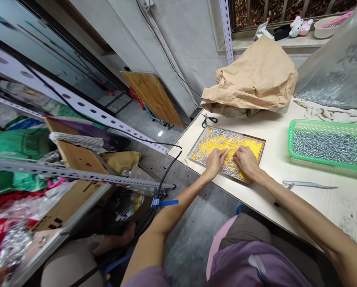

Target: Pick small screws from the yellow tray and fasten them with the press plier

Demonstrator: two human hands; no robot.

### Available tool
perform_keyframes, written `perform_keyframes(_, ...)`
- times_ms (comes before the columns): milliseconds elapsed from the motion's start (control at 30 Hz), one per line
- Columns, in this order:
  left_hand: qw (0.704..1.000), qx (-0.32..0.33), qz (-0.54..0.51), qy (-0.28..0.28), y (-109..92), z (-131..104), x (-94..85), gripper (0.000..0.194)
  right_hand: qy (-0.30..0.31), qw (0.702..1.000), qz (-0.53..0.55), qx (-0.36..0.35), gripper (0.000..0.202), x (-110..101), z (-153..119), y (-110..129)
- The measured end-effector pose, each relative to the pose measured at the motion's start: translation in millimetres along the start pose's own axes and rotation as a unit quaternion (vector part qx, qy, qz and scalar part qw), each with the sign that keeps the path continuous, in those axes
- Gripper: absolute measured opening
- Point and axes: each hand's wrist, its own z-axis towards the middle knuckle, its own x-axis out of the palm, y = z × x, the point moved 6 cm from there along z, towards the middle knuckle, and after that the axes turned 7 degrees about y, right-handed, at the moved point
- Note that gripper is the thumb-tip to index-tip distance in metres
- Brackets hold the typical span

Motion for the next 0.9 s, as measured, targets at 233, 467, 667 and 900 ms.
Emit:
perform_keyframes(233,0.955,-0.018,-0.285,0.085,-8.3,2.0,22.6,0.021,-0.011,0.984,0.175,0.023,0.013,-3.4,8.1,-22.1)
perform_keyframes(467,0.953,-0.07,-0.289,0.06,-17.3,2.5,19.7,0.008,-0.07,0.973,0.218,0.038,0.013,-6.3,2.8,-22.1)
perform_keyframes(667,0.96,-0.076,-0.264,0.054,-24.5,1.0,19.0,0.024,-0.082,0.97,0.225,0.034,0.011,-12.6,-0.1,-20.6)
perform_keyframes(900,0.968,-0.065,-0.242,0.029,-23.0,4.5,19.4,0.01,-0.125,0.971,0.204,0.024,0.009,-22.9,-3.1,-29.8)
